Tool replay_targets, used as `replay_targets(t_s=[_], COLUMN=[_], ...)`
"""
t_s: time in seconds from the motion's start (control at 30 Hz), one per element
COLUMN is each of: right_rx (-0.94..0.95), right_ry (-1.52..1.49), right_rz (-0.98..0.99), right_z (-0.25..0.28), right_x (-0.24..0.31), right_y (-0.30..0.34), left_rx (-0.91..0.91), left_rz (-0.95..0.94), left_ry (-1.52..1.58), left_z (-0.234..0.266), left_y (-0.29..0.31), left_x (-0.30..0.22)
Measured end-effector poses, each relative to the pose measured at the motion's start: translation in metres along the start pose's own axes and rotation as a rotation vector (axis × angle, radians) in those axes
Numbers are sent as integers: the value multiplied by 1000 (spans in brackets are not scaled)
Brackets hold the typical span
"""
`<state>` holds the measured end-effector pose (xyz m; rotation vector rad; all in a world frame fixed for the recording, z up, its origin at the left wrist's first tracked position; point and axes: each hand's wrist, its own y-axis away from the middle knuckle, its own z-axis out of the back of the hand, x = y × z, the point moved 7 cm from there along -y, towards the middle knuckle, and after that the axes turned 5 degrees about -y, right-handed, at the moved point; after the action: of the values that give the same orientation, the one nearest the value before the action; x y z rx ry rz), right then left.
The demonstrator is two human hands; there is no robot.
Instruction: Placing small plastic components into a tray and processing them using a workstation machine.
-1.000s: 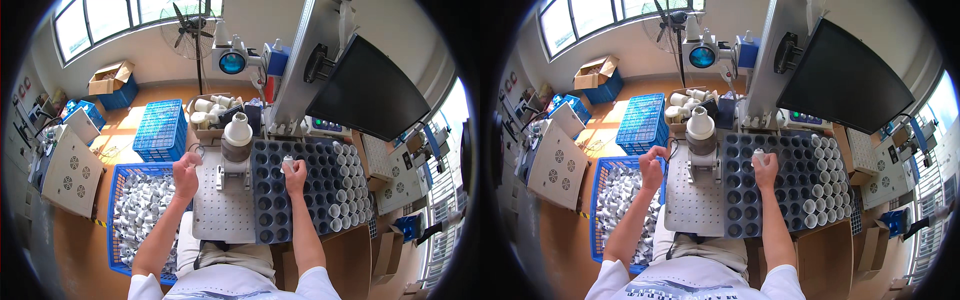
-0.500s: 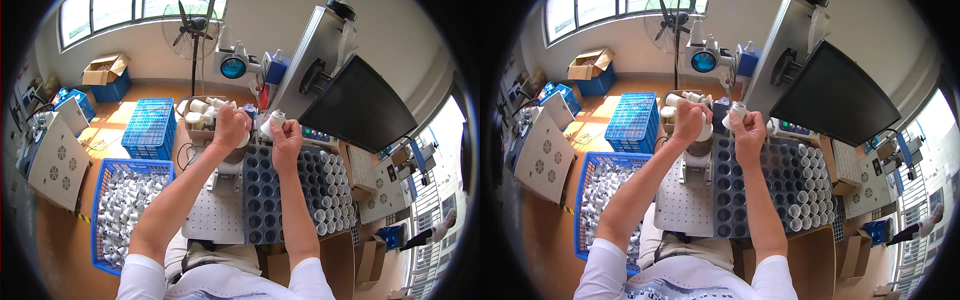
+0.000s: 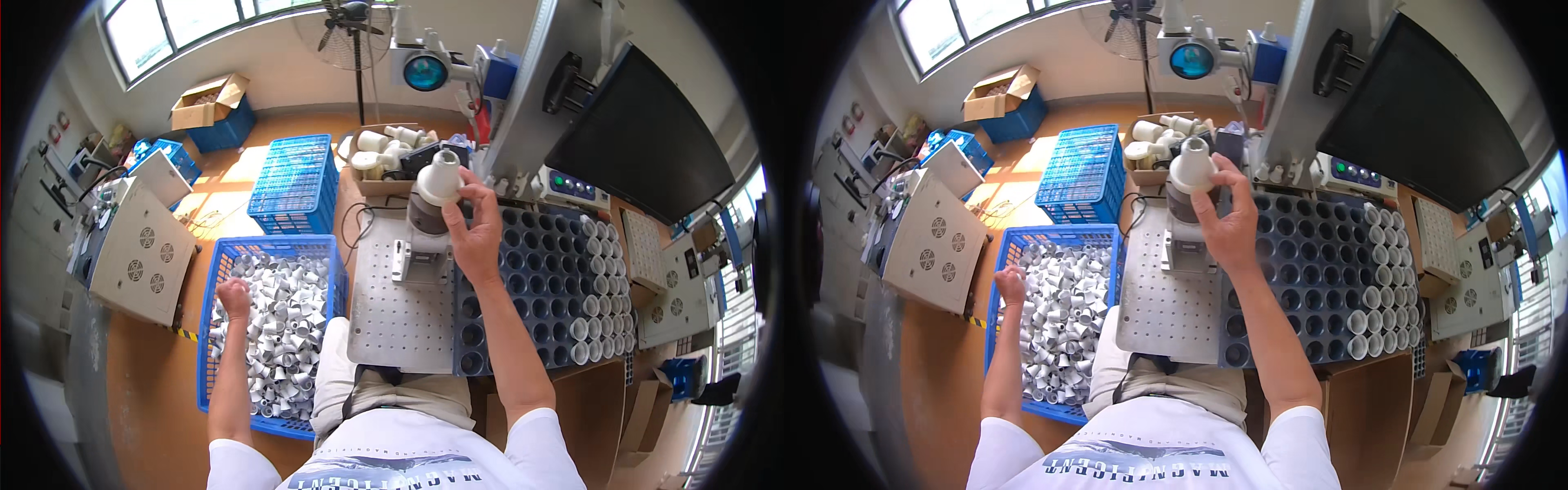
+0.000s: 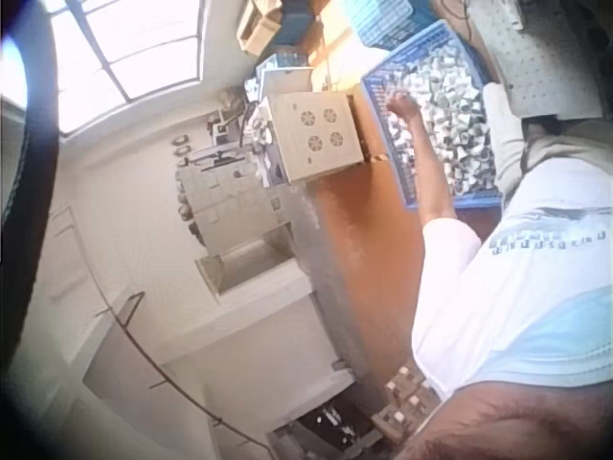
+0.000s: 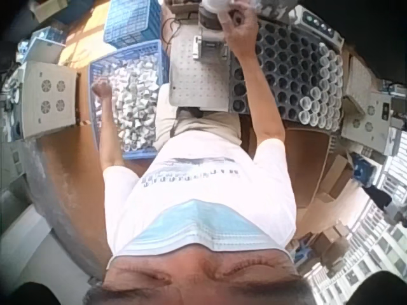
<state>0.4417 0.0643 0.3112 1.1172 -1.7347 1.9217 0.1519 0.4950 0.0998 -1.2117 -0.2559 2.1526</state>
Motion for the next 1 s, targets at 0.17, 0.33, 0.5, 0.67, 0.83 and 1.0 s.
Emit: replay_targets(t_s=[0.17, 0.33, 0.5, 0.67, 0.83, 1.0], right_rx=[103, 99, 254, 585, 521, 289], right_ry=[216, 954, 1363, 1525, 1523, 974], right_rz=[-154, -313, -634, -763, -875, -584], right_z=[38, 206, 310, 314, 327, 252], right_x=[-7, 28, 26, -45, -21, 7], right_y=[76, 96, 96, 102, 71, 22], left_rx=[302, 183, 574, 540, 690, 640], left_rz=[189, -247, -273, -247, -305, -316], left_ry=[-70, -72, 160, 118, 244, 281], left_z=[42, -11, -95, -118, -148, -144], left_y=[4, 31, 141, 197, 202, 204], left_x=[88, 11, -171, -198, -167, -172])
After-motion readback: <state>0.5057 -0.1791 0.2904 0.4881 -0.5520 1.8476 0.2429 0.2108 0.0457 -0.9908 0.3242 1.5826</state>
